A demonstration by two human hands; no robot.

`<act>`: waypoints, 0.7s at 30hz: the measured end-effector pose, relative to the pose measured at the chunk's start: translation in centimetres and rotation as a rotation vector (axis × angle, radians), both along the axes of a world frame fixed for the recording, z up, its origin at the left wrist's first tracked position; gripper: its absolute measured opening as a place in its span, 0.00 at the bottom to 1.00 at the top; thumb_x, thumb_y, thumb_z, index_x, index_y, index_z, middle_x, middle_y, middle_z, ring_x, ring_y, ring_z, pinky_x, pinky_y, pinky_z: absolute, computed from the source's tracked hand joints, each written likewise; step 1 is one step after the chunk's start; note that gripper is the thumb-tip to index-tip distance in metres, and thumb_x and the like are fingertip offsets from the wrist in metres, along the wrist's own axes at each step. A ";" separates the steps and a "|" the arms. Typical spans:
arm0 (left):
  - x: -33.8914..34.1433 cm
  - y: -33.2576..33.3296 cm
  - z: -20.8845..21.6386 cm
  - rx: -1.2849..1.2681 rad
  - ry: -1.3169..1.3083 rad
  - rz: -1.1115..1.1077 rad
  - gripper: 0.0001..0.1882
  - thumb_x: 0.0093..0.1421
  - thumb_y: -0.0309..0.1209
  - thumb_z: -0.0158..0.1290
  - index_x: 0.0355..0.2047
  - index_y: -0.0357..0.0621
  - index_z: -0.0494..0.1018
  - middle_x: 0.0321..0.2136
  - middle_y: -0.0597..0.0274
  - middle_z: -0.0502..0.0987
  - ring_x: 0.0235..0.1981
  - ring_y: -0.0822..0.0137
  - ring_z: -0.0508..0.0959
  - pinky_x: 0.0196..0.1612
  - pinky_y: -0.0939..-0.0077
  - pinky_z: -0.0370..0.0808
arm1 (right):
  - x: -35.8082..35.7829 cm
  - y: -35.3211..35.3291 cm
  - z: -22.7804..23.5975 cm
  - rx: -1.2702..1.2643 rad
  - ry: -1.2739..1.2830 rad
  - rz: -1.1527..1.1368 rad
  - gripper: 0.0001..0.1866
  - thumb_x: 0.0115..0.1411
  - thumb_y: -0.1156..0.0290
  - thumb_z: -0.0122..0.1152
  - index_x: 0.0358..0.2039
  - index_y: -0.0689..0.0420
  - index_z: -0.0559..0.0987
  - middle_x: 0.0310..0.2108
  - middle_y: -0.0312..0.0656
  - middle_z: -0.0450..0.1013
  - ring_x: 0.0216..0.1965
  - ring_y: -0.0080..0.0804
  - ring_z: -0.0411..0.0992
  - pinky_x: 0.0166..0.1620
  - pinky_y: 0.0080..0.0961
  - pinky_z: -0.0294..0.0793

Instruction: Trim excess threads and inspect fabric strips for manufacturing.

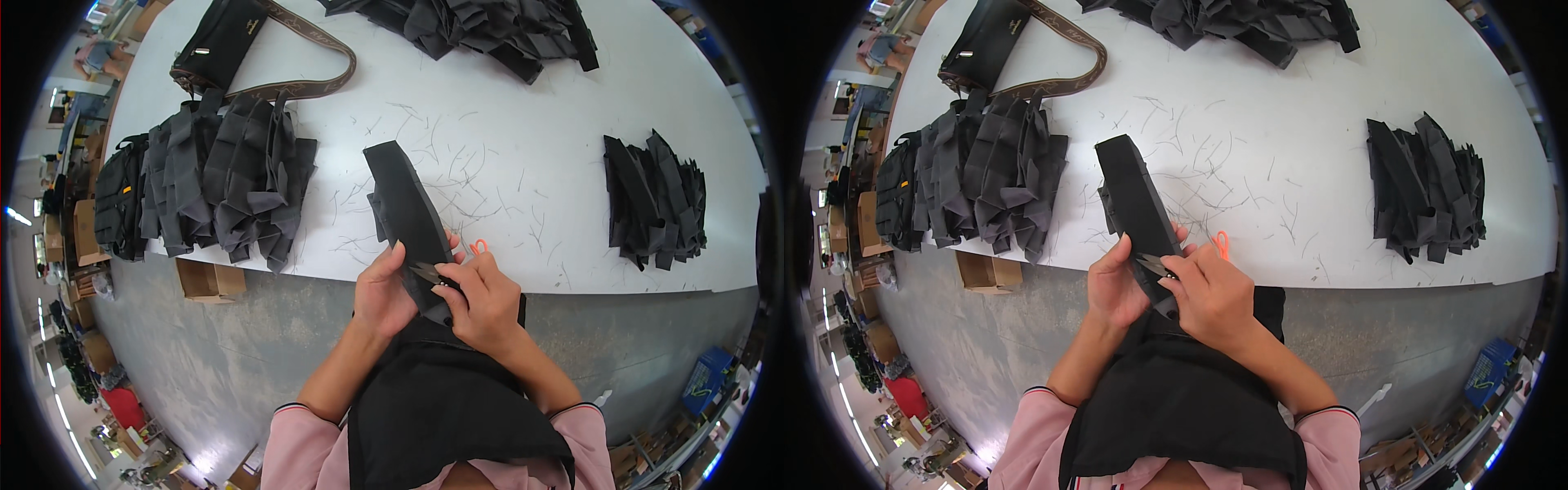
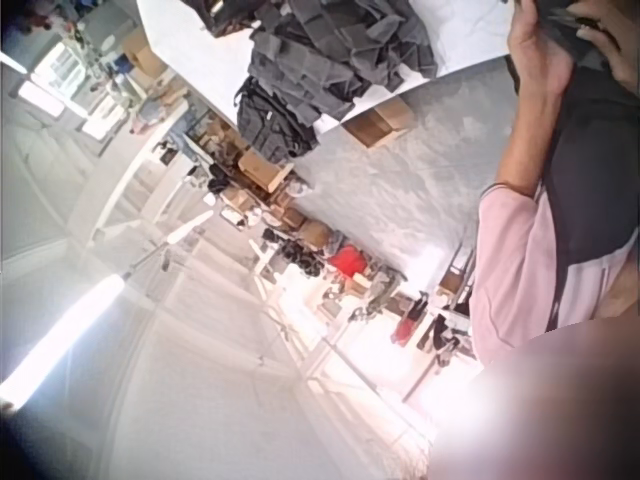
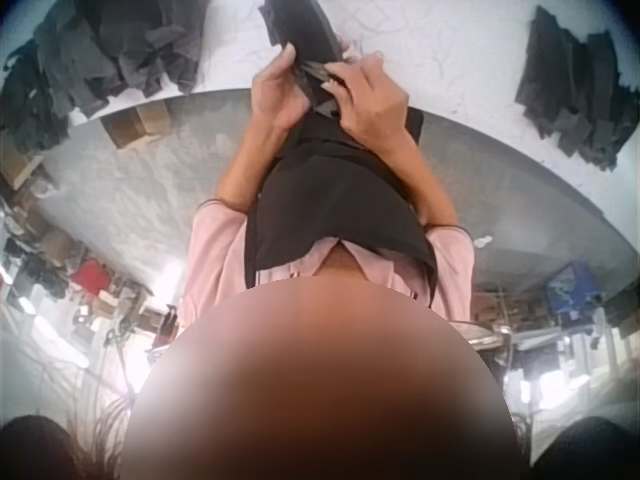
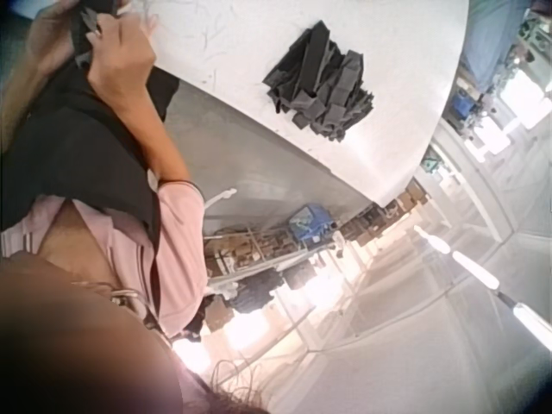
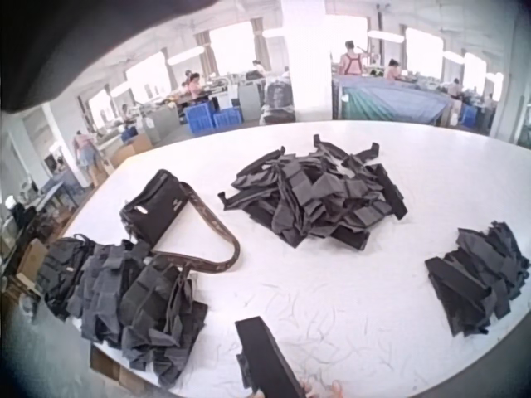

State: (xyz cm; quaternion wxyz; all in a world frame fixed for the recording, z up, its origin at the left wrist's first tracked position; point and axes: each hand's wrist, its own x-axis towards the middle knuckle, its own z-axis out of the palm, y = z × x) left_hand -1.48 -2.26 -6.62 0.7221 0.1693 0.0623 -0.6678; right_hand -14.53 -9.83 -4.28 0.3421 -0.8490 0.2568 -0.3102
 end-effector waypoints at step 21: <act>0.0 0.1 0.2 0.148 -0.127 0.008 0.24 0.66 0.39 0.39 0.56 0.33 0.60 0.54 0.48 0.66 0.51 0.60 0.71 0.52 0.67 0.72 | -2.6 -1.4 -1.1 0.254 -0.058 -0.108 0.12 0.47 0.80 0.64 0.34 0.58 0.76 0.27 0.40 0.64 0.19 0.29 0.65 0.21 0.22 0.64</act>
